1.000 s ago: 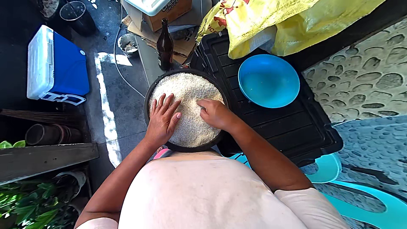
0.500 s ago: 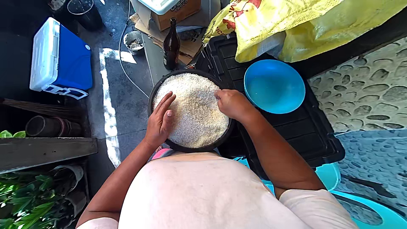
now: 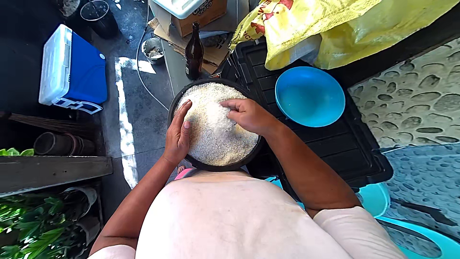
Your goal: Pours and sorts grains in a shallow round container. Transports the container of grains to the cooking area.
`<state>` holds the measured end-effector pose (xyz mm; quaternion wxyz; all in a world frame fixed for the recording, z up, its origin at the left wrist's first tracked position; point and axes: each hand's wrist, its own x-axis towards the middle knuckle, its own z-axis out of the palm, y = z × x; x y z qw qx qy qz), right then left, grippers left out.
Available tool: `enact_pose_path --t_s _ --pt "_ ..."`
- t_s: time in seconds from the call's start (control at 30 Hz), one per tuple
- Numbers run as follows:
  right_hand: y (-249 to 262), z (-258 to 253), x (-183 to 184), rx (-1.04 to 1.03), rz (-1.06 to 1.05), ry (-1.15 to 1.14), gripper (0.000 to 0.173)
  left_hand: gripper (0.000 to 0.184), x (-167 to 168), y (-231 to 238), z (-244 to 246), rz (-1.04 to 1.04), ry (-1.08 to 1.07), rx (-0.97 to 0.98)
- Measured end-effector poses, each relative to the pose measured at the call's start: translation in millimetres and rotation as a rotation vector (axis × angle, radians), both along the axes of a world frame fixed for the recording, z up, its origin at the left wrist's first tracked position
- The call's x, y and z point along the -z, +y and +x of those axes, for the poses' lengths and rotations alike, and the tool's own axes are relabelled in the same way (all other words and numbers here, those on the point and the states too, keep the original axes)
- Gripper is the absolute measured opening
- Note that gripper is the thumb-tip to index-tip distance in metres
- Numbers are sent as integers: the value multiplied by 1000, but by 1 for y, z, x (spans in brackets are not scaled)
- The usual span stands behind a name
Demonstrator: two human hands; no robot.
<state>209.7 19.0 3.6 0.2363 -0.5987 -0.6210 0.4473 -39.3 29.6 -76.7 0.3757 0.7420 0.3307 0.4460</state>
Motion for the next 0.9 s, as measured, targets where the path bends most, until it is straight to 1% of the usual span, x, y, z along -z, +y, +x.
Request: enact_pose_path --t_s 0.1,0.17,0.3,0.47,0.53,0.63,0.73,0.9 --pt "-3 -4 -22 -58 187 4 39 66 -2 0 0 -8 71 -9" --pt "0 4 -25 -25 232 -56 36 64 -3 -1 0 -21 107 -17" --pt "9 33 -5 52 229 -313 33 60 -4 -1 1 -45 121 -30" --pt "-1 44 24 56 186 -469 33 61 -6 1 -1 -80 98 -28" --pt "-6 44 33 42 165 -489 32 64 -5 2 -1 -104 63 -24" --pt "-12 41 40 43 198 -501 29 65 -4 3 -3 -132 13 -16" --pt "-10 44 47 81 290 -495 27 66 -4 3 -3 -125 -8 -18" --pt "10 48 47 127 453 -464 31 67 -4 3 -3 -93 4 -26"
